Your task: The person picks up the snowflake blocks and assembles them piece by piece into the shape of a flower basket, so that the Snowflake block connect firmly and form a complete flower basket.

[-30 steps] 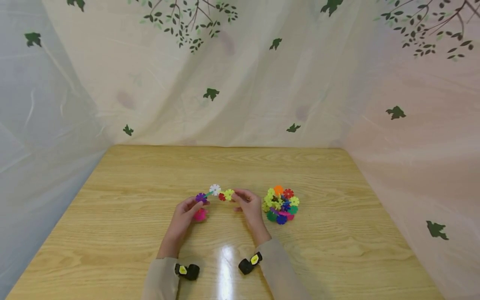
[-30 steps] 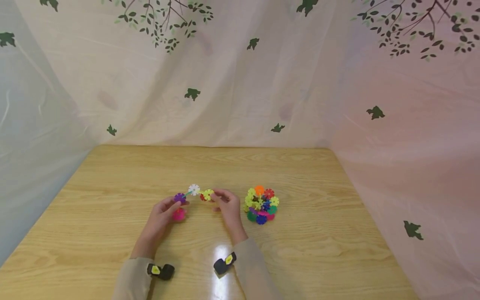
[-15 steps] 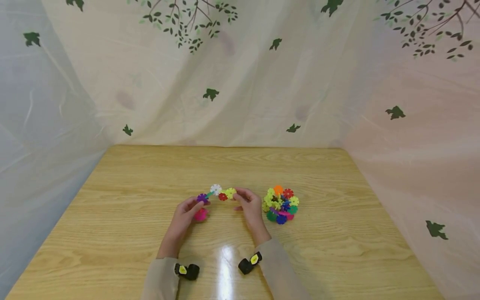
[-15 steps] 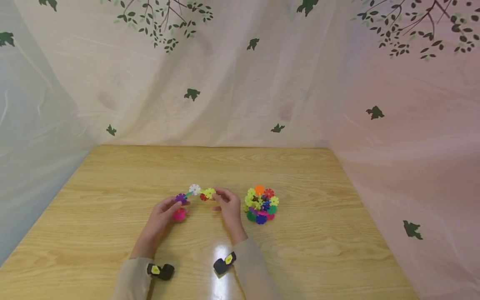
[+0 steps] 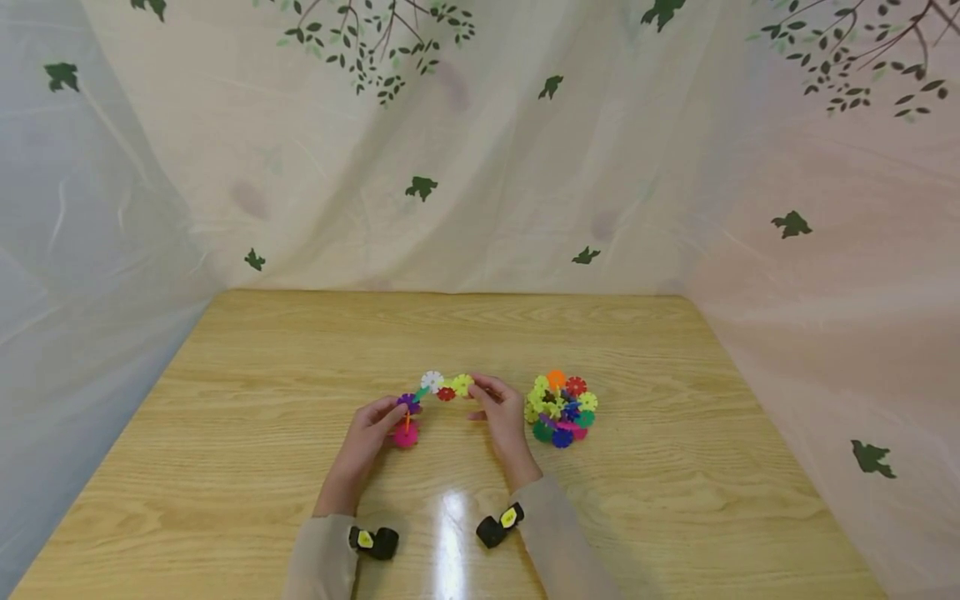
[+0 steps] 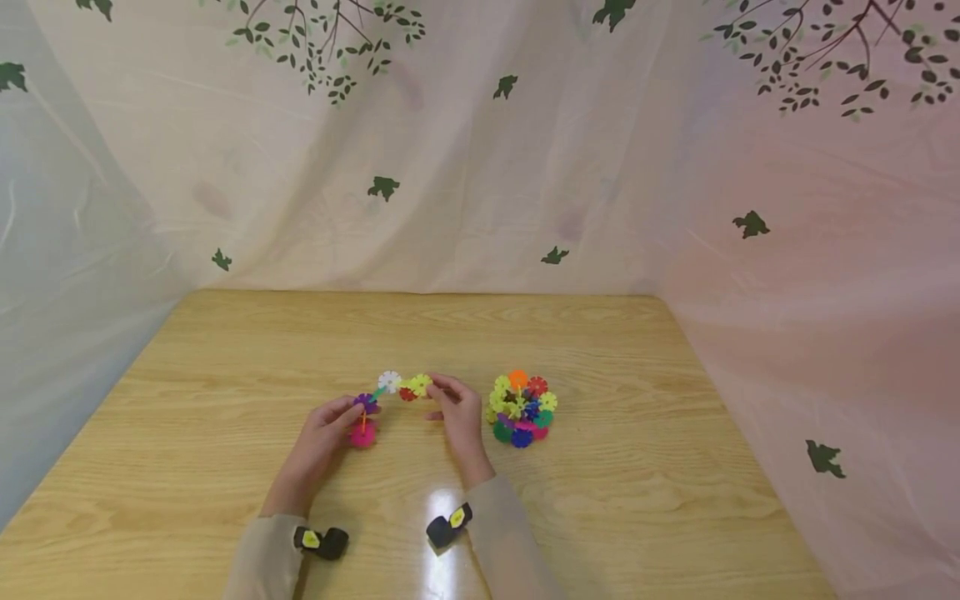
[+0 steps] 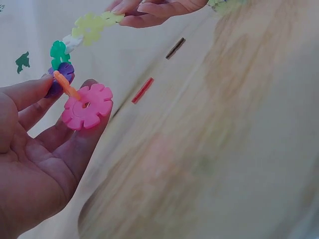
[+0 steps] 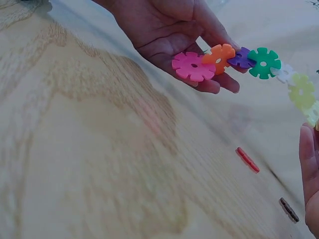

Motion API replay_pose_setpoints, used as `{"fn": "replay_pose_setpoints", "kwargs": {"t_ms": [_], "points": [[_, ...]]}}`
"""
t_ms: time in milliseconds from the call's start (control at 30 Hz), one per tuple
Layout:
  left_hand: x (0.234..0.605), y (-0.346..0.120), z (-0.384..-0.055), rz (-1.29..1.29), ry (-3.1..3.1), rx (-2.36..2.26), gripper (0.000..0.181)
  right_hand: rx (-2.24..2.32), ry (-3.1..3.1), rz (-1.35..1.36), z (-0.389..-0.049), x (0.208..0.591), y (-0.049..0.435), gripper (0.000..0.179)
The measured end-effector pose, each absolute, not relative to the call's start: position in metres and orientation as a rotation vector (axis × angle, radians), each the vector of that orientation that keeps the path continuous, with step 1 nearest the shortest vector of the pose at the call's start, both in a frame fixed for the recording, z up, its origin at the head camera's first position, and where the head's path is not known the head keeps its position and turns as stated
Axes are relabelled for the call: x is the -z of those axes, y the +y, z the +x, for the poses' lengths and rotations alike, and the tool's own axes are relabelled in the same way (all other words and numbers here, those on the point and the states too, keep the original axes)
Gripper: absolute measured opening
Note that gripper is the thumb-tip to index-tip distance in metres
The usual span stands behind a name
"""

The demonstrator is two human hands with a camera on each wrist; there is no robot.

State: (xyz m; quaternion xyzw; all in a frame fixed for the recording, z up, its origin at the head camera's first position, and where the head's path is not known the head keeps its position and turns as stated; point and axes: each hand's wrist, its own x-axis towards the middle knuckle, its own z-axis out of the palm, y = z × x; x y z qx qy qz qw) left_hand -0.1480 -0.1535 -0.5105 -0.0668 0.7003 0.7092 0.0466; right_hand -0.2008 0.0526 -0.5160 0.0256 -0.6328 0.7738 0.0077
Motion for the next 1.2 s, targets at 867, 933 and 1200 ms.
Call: {"fn": "replay_pose_setpoints", "kwargs": {"t_ms": [867,933,1200], "points": [[0.5048,-0.1494,-0.1464,-0.12,2.232,-2.112,0.04,-2.316,-2.225,0.215,-0.1998,0.5152,0.0507,0.023],[0.5049,-0.1487,-0.1461,-0.12,2.253,-2.092,0.036,-2.286,-2.286,0.261,-0.1989,0.5166,0.0498,0.023],[0.5044,-0.15,-0.1429,-0.055,2.319,-1.998,0.032,-2.245,-2.454,0.391,-0.195,0.5188,0.0451,0.022]]}}
